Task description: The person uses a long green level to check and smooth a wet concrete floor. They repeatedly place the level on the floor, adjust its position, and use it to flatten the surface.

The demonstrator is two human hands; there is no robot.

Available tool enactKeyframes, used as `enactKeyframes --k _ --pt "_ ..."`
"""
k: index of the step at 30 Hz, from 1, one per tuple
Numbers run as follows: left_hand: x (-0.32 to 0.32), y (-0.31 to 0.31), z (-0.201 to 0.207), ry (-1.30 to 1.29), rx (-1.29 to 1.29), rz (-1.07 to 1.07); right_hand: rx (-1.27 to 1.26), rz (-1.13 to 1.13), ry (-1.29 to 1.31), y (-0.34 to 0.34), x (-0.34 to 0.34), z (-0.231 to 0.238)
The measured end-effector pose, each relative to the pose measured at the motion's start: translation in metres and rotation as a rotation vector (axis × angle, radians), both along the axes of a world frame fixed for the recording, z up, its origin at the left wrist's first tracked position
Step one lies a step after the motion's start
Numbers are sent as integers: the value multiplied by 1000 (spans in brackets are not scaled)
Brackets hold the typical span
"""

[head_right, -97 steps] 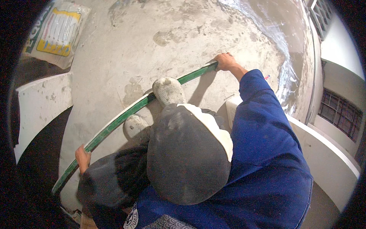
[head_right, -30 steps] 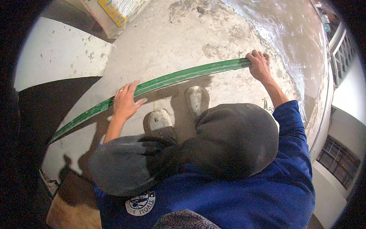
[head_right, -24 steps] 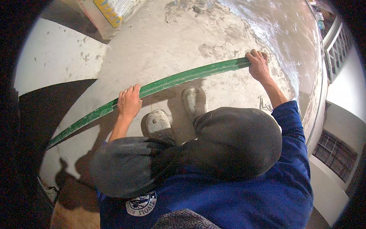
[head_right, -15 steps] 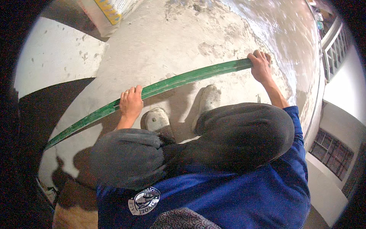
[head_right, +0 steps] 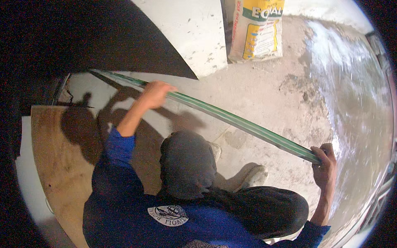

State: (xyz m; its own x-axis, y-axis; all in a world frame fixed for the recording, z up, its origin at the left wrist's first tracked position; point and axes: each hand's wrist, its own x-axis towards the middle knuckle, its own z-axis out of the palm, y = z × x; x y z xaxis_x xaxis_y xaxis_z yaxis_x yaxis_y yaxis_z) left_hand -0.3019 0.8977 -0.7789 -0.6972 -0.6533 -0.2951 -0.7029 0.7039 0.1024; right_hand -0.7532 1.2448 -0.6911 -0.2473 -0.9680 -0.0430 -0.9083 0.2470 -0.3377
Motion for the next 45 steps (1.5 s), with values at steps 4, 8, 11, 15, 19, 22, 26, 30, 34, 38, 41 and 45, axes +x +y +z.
enactKeyframes --k 4,8,11,15,19,22,26,30,34,38,41,45 --pt "78 -32 61 96 -22 276 -324 203 -116 -36 41 70" --pt "167 -23 95 499 -438 355 -500 514 -207 -46 78 122" --pt "225 8 102 604 -695 729 -591 682 -338 -53 95 135" --pt "248 59 81 374 -663 1004 -696 835 -568 -58 115 130" --pt "227 64 55 440 -655 1006 -744 860 -796 -49 142 121" --pt "211 52 42 503 -660 945 -732 761 -971 -41 151 127" --pt "180 43 55 545 -717 836 -455 466 -1182 -24 135 160" --pt "128 73 91 639 -548 1101 -453 534 -1053 -31 123 172" --pt "105 114 128 753 -458 737 -615 677 -951 -47 121 167" --pt "99 128 148 818 -493 303 -627 656 -915 -45 120 173" --pt "77 134 147 908 -581 497 -614 607 -899 -44 118 177" --pt "48 154 165 819 -668 580 -592 702 -1059 -50 113 172"
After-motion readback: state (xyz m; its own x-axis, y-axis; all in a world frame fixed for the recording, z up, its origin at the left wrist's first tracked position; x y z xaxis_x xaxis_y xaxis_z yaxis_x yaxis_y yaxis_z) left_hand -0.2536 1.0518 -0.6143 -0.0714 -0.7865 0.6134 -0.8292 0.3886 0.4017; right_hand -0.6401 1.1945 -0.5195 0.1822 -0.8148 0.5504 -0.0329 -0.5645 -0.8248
